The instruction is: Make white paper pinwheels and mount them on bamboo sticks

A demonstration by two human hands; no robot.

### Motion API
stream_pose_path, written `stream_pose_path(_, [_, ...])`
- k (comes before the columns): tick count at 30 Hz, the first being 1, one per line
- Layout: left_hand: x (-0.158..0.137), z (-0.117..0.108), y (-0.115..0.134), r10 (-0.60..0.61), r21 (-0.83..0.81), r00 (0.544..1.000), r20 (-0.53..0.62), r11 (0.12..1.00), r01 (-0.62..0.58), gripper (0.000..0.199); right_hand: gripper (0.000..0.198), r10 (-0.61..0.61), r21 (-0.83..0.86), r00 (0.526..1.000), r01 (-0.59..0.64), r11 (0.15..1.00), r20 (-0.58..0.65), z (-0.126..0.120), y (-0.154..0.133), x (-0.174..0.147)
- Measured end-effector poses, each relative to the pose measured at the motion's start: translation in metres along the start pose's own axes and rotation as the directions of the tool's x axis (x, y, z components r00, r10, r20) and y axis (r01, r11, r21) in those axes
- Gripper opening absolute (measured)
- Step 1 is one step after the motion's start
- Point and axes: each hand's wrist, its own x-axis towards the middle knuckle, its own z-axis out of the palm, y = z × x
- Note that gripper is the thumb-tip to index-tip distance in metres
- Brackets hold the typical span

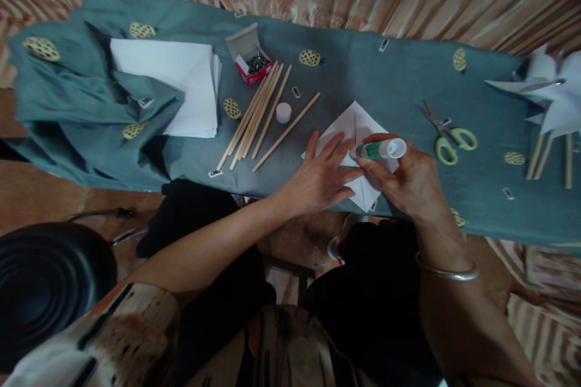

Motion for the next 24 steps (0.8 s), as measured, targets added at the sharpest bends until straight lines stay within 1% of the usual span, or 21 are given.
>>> stream_pose_path(8, [0.0010,0.0011,-0.0009,-0.003,0.003,1.000,0.018,1.000,0.003,0.044,0.031,0.082,-0.084,0.996,-0.085,0.993,-0.047,0.0064,0.0057,0.0002])
stream_pose_path(15, [0.0003,0.0000,-0.0003,-0.001,0.008,1.000,0.005,1.000,0.001,0.042,0.032,0.141,-0.118,0.988,-0.147,0.982,-0.055,0.0059,0.0022,0.0040])
stream_pose_path(17, [0.0002,-0.0004,-0.0001,-0.001,0.012,1.000,0.002,1.000,0.001,0.041,0.033,0.139,-0.122,0.988,-0.146,0.982,-0.061,0.0058,0.0020,0.0046])
stream_pose_path(24, [0.0001,-0.0002,-0.0002,0.000,0.017,1.000,0.010,1.000,0.000,0.042,0.026,0.118,-0.103,0.991,-0.125,0.987,-0.071,0.0058,0.0051,0.0035])
